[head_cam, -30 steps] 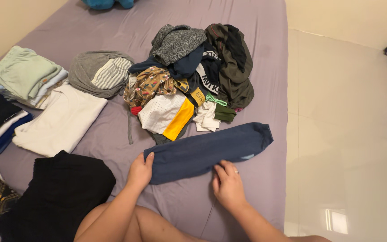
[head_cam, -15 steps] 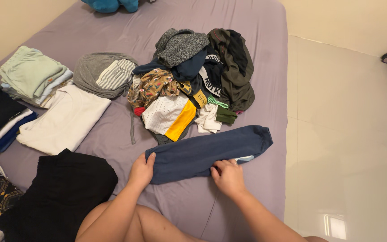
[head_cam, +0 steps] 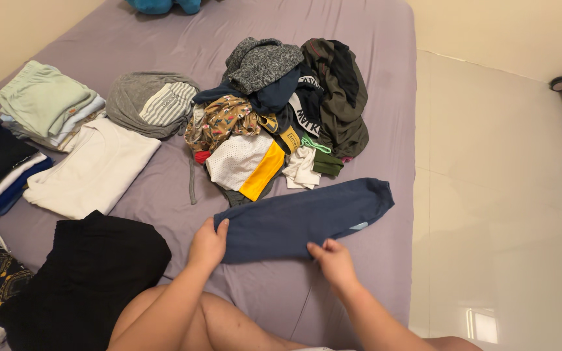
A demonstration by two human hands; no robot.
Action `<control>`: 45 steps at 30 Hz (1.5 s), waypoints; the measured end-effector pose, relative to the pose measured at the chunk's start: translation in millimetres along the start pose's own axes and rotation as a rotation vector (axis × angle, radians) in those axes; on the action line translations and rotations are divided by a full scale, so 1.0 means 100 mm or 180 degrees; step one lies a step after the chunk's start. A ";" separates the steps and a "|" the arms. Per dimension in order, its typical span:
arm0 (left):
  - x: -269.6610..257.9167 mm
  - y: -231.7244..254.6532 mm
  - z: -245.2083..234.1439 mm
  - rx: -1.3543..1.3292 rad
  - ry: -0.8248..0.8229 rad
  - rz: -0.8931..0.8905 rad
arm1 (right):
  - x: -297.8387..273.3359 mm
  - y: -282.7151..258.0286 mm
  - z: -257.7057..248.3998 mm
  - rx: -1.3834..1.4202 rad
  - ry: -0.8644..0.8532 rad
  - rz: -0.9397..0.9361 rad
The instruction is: The person folds various items of clothing, including shirts, shorts, and trousers, by hand on a bed and organizes them into stacks.
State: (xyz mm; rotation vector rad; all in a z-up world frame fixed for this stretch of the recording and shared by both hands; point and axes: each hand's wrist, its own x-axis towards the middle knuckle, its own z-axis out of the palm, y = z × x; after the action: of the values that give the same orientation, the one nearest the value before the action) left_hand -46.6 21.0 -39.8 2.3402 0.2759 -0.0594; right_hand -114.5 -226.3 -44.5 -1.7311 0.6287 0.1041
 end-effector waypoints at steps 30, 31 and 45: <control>-0.13 0.21 0.04 0.1555 -0.0214 0.0399 | 0.37 -0.07 -1.37 -0.0237 0.0581 0.0181; -0.18 0.26 0.00 0.1461 -0.0060 0.0462 | 0.33 -0.07 -1.36 -0.0224 0.0660 0.0287; -0.79 0.38 0.45 0.1251 -0.1631 0.4191 | 0.29 0.06 -1.44 -0.0718 0.0653 0.0077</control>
State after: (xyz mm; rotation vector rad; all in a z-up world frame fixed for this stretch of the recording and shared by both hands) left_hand -113.6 -51.5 -35.4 2.3149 -1.6140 -0.0617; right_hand -130.6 -370.8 -22.6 -1.9684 0.8133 0.0142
